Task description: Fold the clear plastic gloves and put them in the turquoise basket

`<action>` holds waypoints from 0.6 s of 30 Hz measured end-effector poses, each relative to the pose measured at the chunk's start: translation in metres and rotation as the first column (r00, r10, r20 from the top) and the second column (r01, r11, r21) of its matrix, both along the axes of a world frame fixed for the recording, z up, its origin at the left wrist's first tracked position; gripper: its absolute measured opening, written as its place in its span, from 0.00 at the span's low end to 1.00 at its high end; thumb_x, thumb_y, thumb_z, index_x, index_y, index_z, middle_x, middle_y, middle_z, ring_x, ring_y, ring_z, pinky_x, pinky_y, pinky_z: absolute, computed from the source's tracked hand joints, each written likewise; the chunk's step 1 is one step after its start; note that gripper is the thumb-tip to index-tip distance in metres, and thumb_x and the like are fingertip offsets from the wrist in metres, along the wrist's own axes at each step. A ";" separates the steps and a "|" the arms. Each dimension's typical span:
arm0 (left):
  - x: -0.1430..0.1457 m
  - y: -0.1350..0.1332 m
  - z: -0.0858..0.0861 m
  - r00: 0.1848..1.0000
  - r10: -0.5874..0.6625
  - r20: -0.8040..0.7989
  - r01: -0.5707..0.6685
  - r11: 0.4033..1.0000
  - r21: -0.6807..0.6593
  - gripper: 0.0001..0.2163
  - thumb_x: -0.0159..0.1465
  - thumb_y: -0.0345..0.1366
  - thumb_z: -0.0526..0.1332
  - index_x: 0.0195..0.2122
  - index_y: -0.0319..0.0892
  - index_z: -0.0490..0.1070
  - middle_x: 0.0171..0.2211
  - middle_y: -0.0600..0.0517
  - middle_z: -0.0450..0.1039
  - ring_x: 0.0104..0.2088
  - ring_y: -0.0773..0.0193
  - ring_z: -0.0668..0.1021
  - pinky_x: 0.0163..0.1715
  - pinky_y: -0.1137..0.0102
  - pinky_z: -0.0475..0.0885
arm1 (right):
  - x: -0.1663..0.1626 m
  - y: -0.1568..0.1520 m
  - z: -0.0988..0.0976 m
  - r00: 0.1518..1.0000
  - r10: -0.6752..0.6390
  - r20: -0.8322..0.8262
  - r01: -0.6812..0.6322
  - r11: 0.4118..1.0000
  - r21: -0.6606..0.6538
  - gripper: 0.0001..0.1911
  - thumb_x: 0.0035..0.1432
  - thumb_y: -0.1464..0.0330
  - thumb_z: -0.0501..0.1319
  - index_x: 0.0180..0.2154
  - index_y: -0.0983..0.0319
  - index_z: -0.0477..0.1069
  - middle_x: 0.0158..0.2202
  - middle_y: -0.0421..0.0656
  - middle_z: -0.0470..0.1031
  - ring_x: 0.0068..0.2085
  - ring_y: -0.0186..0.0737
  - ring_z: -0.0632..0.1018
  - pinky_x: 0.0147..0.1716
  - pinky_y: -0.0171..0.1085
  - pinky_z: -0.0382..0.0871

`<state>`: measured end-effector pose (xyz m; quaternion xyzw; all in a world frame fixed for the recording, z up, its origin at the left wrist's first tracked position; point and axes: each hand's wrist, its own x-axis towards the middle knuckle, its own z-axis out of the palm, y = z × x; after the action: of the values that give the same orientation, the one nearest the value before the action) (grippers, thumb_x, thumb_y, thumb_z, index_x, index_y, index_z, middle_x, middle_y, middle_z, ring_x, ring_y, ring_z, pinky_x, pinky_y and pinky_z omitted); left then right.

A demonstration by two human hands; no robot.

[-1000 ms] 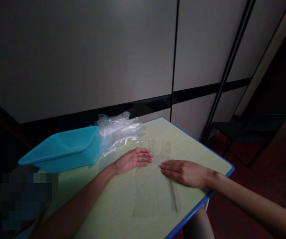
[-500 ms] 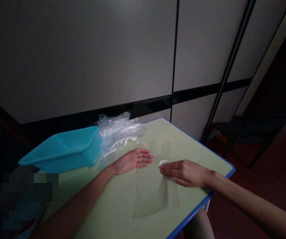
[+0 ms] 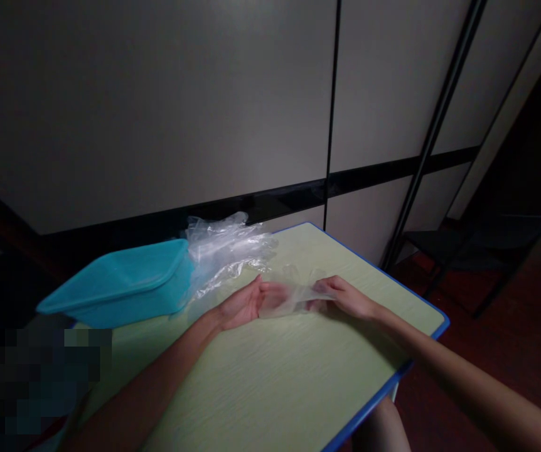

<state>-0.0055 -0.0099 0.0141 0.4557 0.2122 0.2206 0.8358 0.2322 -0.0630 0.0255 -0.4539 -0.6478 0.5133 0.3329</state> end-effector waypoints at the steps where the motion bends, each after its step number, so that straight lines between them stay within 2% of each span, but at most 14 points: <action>1: 0.000 0.000 0.000 1.000 -0.006 0.016 0.006 1.000 -0.016 0.24 0.66 0.47 0.41 0.43 0.33 0.68 0.43 0.41 0.71 0.42 0.59 0.74 0.47 0.63 0.60 | -0.001 0.004 -0.001 1.000 -0.022 -0.022 0.021 0.998 -0.053 0.18 0.47 0.56 0.57 0.24 0.66 0.70 0.24 0.43 0.74 0.26 0.35 0.72 0.27 0.34 0.64; 5: 0.000 0.000 0.001 0.997 -0.053 0.050 0.055 0.998 -0.031 0.26 0.63 0.51 0.44 0.43 0.31 0.67 0.43 0.37 0.71 0.45 0.53 0.73 0.48 0.58 0.59 | -0.003 0.011 -0.004 0.993 -0.115 -0.033 0.109 0.981 -0.159 0.14 0.49 0.59 0.55 0.23 0.65 0.68 0.22 0.43 0.73 0.24 0.35 0.74 0.24 0.34 0.65; 9: 0.000 -0.003 0.005 1.000 -0.002 -0.019 0.003 1.000 0.031 0.12 0.62 0.36 0.54 0.42 0.33 0.67 0.43 0.38 0.71 0.44 0.55 0.74 0.48 0.60 0.61 | -0.004 0.010 -0.006 0.979 -0.196 -0.054 0.182 0.963 -0.198 0.11 0.51 0.61 0.54 0.30 0.63 0.65 0.22 0.41 0.74 0.23 0.33 0.74 0.23 0.32 0.65; 11: 0.001 -0.004 0.006 0.997 0.035 -0.062 -0.033 0.999 0.030 0.09 0.61 0.30 0.55 0.42 0.33 0.67 0.42 0.39 0.72 0.43 0.56 0.75 0.47 0.61 0.62 | -0.005 0.008 -0.007 0.968 -0.239 -0.080 0.222 0.958 -0.180 0.11 0.51 0.63 0.55 0.36 0.62 0.62 0.23 0.40 0.74 0.23 0.33 0.75 0.22 0.32 0.65; 13: 0.002 -0.003 0.005 0.994 0.060 -0.086 -0.059 0.998 0.010 0.09 0.60 0.28 0.55 0.41 0.32 0.68 0.40 0.39 0.72 0.41 0.56 0.76 0.46 0.61 0.64 | -0.006 0.005 -0.009 0.959 -0.259 -0.113 0.243 0.960 -0.139 0.14 0.50 0.66 0.56 0.40 0.61 0.58 0.23 0.40 0.75 0.23 0.34 0.75 0.21 0.32 0.65; 18: 0.004 0.000 0.000 0.983 0.157 -0.092 -0.159 0.987 -0.009 0.06 0.58 0.23 0.55 0.34 0.34 0.69 0.35 0.45 0.73 0.36 0.61 0.76 0.43 0.60 0.68 | -0.008 -0.002 -0.014 0.945 -0.290 -0.150 0.286 0.957 -0.047 0.24 0.47 0.66 0.57 0.45 0.61 0.50 0.22 0.38 0.73 0.23 0.36 0.75 0.21 0.34 0.66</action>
<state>-0.0012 -0.0095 0.0137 0.4403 0.2875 0.2636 0.8087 0.2241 -0.0655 0.0114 -0.5065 -0.5402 0.5009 0.4481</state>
